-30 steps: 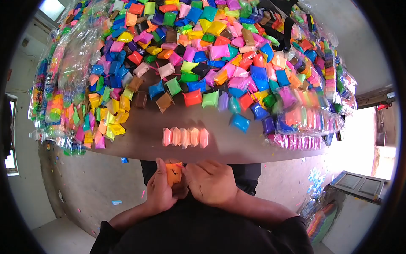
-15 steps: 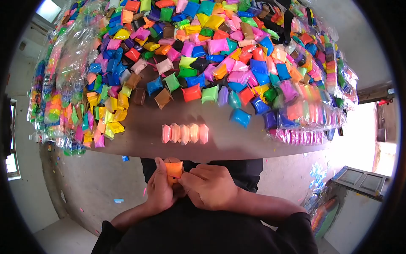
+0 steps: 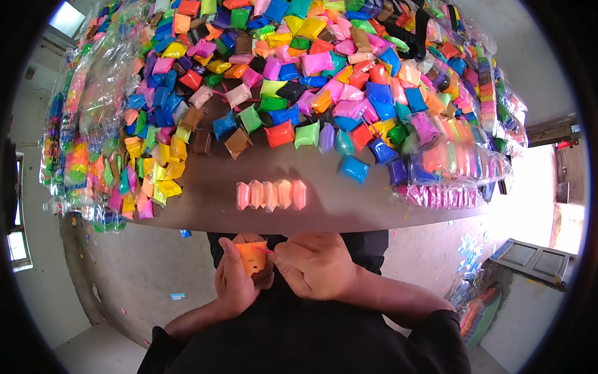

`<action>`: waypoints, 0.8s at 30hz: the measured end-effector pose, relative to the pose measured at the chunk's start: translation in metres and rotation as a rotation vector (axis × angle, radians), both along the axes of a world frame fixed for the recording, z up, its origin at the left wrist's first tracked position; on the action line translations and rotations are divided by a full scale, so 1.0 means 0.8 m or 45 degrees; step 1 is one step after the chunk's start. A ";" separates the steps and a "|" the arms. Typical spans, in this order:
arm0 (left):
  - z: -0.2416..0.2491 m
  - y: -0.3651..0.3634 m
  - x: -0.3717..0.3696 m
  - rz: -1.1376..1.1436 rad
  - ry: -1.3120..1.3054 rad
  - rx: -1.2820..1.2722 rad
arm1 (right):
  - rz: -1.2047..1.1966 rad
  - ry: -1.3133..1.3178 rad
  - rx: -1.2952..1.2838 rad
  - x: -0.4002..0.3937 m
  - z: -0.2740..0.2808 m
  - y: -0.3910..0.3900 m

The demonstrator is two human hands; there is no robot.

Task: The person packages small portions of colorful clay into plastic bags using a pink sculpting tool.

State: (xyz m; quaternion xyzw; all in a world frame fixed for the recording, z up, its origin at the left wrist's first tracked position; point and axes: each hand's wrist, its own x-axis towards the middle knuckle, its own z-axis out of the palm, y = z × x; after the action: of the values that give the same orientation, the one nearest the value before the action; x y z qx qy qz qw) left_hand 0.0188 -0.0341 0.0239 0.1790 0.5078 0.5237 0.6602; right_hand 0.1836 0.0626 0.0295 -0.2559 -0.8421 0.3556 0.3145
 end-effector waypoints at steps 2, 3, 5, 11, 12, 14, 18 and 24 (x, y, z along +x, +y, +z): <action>0.004 0.005 0.007 0.031 0.061 -0.031 | 0.050 0.056 -0.017 -0.007 -0.004 -0.012; 0.005 0.009 0.010 0.059 0.122 -0.055 | 0.097 0.110 -0.027 -0.009 -0.007 -0.014; 0.001 0.006 0.005 0.058 -0.007 -0.073 | 0.063 0.028 0.086 -0.008 -0.011 -0.005; 0.003 0.005 0.002 0.065 -0.150 -0.071 | -0.012 0.105 -0.009 -0.011 -0.005 -0.020; 0.005 0.007 0.003 0.090 -0.147 -0.096 | -0.028 0.091 0.033 -0.009 -0.007 -0.011; -0.012 0.001 -0.003 0.062 -0.318 -0.066 | -0.053 0.062 0.115 -0.007 -0.011 0.003; 0.009 0.013 0.004 0.168 -0.218 -0.254 | 0.104 0.101 0.025 -0.007 -0.014 -0.013; 0.002 0.010 0.005 0.169 -0.227 -0.244 | 0.074 0.090 0.002 -0.008 -0.013 -0.014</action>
State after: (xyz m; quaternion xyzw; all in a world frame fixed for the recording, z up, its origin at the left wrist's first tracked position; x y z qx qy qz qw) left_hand 0.0230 -0.0259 0.0257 0.0338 0.5056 0.5291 0.6807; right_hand 0.1771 0.0514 0.0193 -0.2185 -0.8378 0.3726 0.3340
